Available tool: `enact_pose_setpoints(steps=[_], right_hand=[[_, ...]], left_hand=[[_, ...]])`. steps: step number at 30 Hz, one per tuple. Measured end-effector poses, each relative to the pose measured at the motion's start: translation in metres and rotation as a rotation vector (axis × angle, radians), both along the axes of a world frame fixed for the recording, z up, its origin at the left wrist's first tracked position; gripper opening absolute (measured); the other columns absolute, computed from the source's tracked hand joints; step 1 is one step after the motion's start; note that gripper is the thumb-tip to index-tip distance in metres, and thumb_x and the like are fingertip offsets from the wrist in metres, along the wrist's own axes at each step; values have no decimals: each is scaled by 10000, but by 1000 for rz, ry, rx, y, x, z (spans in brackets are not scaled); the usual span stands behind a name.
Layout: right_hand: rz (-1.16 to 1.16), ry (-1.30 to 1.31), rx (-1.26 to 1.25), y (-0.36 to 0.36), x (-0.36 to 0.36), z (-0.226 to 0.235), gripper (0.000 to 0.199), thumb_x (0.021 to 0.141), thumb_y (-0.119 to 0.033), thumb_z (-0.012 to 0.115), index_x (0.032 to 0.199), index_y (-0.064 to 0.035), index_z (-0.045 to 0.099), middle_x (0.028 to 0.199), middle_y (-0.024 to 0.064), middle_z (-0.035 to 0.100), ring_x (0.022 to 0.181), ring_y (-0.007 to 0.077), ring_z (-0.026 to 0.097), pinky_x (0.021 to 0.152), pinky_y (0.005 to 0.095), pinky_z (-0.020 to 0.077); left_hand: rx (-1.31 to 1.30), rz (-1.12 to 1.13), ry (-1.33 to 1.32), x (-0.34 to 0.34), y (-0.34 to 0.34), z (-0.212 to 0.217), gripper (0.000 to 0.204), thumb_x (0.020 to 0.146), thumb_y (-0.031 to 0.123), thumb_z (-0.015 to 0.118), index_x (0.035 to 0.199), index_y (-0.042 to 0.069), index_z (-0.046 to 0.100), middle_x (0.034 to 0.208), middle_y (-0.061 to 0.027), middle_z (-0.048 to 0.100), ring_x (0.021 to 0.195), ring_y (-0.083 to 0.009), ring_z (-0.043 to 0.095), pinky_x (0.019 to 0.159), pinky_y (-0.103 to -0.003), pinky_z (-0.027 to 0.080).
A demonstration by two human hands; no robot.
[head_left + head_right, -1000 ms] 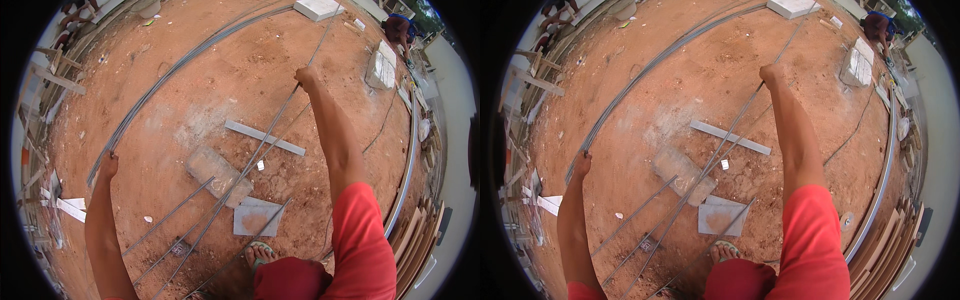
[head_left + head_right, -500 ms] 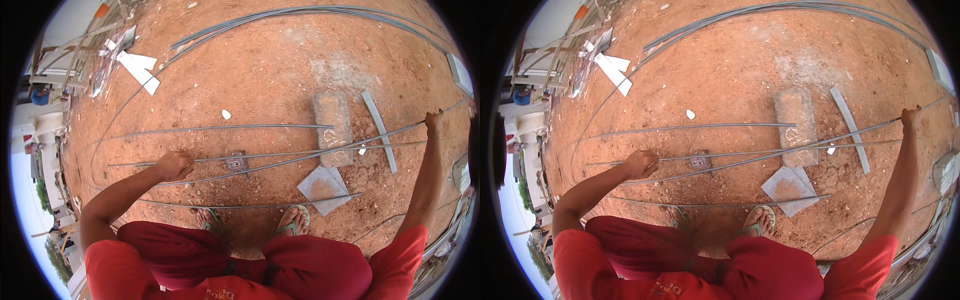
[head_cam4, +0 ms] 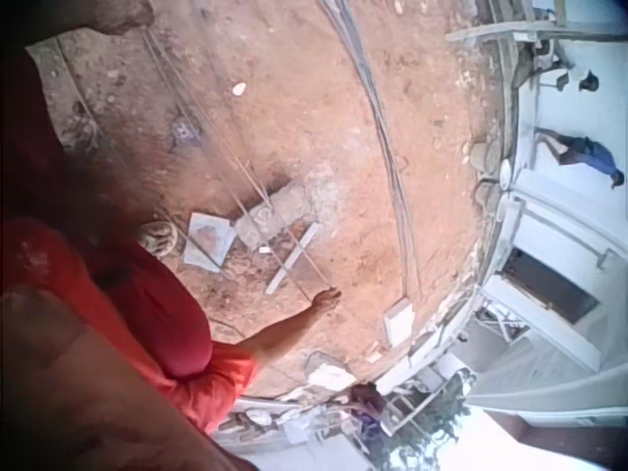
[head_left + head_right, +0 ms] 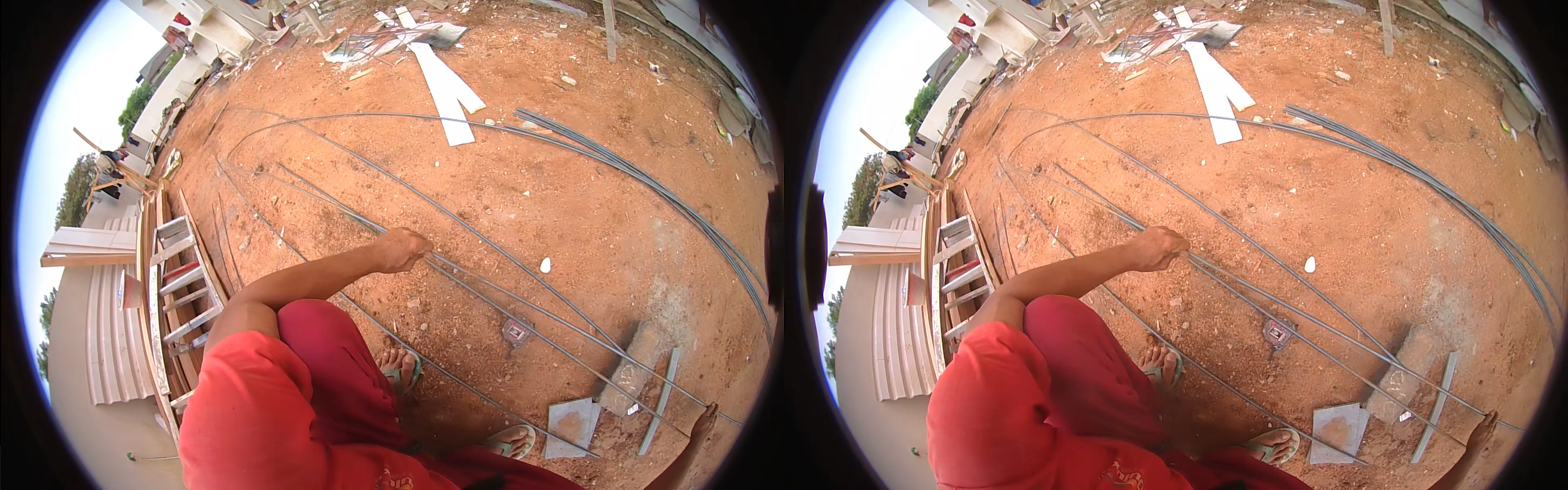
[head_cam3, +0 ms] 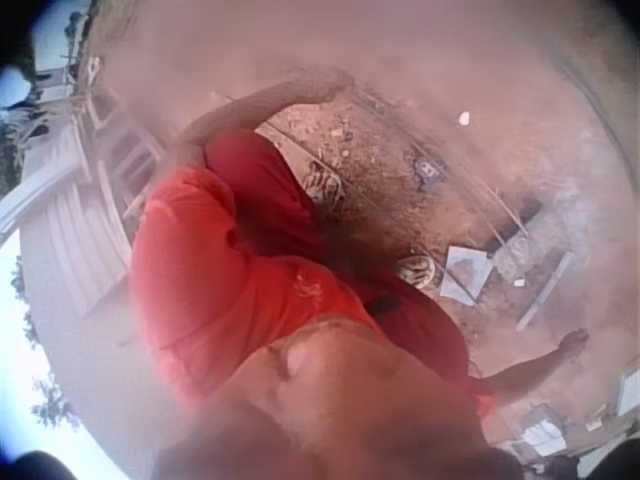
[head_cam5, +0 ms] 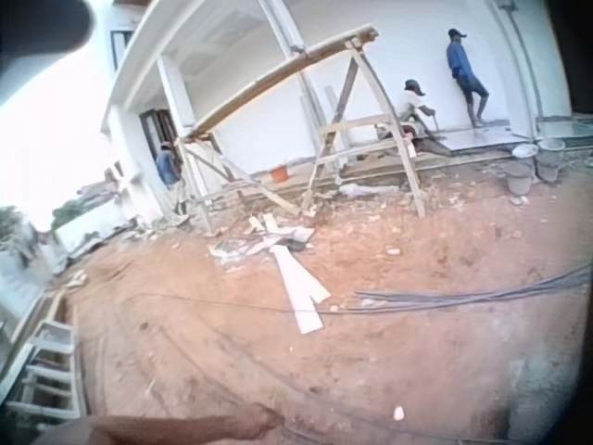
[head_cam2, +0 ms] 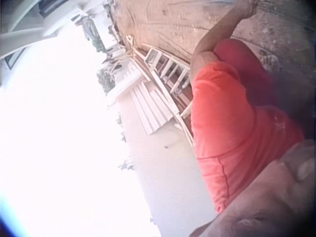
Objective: The person measures and cuts long metal rods using an angle grinder at a construction site. They repeatedly position the rods on the ground, measure them with a tape measure, and cut them to length, creating sparks during the process.
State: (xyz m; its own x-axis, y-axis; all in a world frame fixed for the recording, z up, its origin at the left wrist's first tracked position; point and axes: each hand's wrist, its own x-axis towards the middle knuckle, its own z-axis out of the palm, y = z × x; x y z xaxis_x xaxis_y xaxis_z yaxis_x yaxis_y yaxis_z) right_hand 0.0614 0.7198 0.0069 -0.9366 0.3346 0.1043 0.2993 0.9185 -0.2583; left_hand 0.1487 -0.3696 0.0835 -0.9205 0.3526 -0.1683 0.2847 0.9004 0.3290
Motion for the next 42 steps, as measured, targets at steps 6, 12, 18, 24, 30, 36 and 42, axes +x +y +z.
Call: enact_pose_setpoints(steps=[6, 12, 18, 24, 30, 36, 42], right_hand=[[-63, -452, 303, -118, -28, -12, 752, 1073, -585, 292, 1527, -5, 443, 1523, 282, 468, 1438, 441, 402, 1164, 571, 319], [3, -261, 187, -111, -10, -6, 727, 1067, -564, 362, 1492, 12, 488, 1491, 275, 512, 1391, 446, 462, 1153, 504, 362], [-33, 78, 348, -231, 20, 31, 455, 1069, -364, 498, 1440, -101, 533, 1277, 212, 666, 1161, 422, 635, 960, 529, 461], [743, 98, -95, -503, 80, 56, 241, 900, -130, 737, 1109, -38, 661, 1094, 144, 652, 1006, 307, 629, 914, 435, 498], [761, 55, -112, -581, 98, -3, 249, 879, -289, 729, 1063, -129, 675, 1012, 43, 652, 1076, 223, 594, 927, 433, 391], [666, 132, -161, -550, 101, 21, 265, 797, -288, 796, 978, -136, 676, 901, 9, 627, 978, 200, 589, 912, 418, 380], [634, 271, -18, -453, 93, 74, 320, 774, -306, 827, 991, -131, 672, 866, -4, 589, 924, 202, 560, 901, 410, 392]], left_hand=[[-143, 79, 50, -24, -37, 15, 48, 911, 33, 576, 863, 35, 573, 863, -178, 659, 923, -388, 676, 829, -506, 532], [-99, 53, -47, -44, -54, -2, 65, 915, 62, 617, 923, -2, 612, 936, -229, 664, 976, -442, 649, 857, -513, 525], [-115, 58, -108, -47, -43, -14, 115, 924, 82, 606, 1014, 27, 651, 1029, -234, 680, 1051, -441, 642, 879, -516, 522], [-113, 99, -41, -44, -35, -26, 105, 948, 82, 603, 1007, 7, 647, 999, -252, 657, 1021, -463, 625, 875, -521, 506], [-77, 126, 42, -32, -28, -41, 93, 962, 59, 574, 982, -18, 621, 977, -261, 607, 956, -489, 568, 822, -550, 452], [-166, 18, 285, -7, -2, -39, 296, 998, 140, 549, 1258, 1, 581, 1109, -246, 572, 1057, -457, 547, 882, -530, 445], [34, 93, 65, 1, 3, -33, 545, 1059, 436, 463, 1333, -31, 529, 952, -222, 563, 891, -383, 573, 764, -482, 457]])
